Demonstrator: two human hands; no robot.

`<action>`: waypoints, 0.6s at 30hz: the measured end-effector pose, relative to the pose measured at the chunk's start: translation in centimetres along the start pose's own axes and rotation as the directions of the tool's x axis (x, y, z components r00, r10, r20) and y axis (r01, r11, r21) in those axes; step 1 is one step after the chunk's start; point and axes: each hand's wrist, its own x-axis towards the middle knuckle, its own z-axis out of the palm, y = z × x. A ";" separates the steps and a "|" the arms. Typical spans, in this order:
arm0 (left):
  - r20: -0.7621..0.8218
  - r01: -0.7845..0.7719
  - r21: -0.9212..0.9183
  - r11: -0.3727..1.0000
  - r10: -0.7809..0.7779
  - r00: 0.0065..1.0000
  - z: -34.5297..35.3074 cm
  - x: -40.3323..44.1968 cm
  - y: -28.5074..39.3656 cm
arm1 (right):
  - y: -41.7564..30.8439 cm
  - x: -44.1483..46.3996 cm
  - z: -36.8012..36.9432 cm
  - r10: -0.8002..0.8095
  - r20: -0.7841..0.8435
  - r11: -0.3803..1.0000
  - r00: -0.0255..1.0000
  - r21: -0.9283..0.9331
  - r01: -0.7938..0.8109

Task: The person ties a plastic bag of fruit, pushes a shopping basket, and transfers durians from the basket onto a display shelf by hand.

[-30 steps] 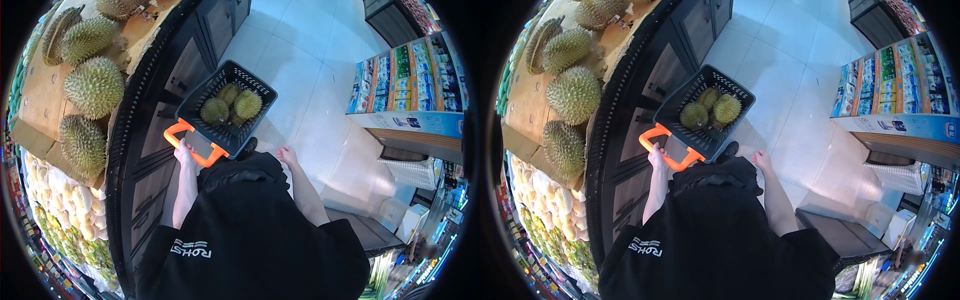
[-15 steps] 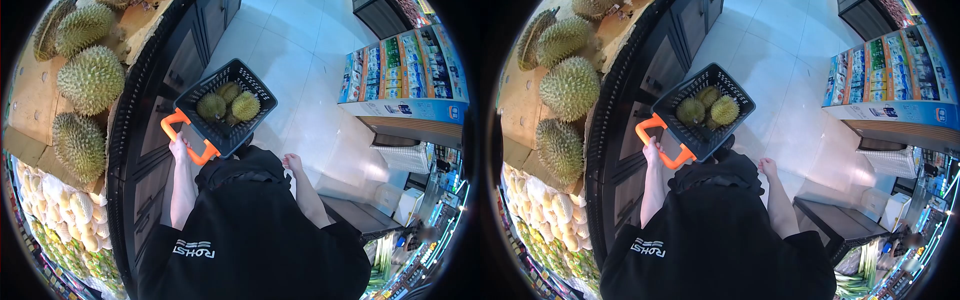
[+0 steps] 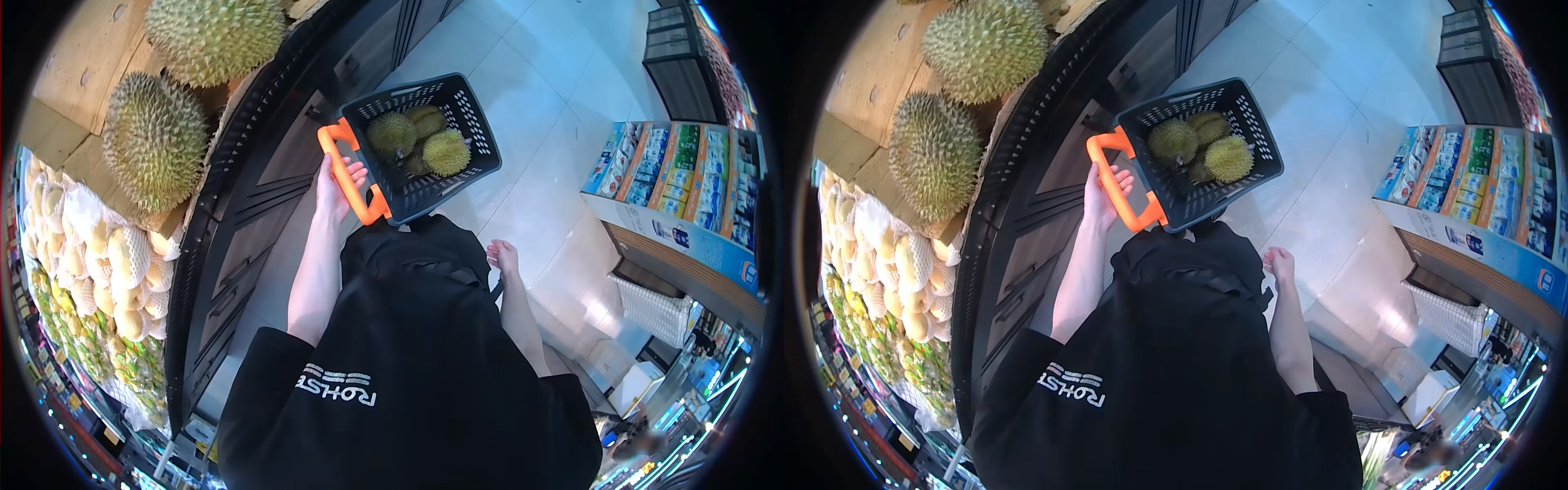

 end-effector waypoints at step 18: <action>-0.088 -0.050 0.144 0.988 0.063 0.994 1.7 -0.5 0.0 | -1.8 -0.8 0.9 0.010 -0.009 1.000 1.000 -0.014 -0.010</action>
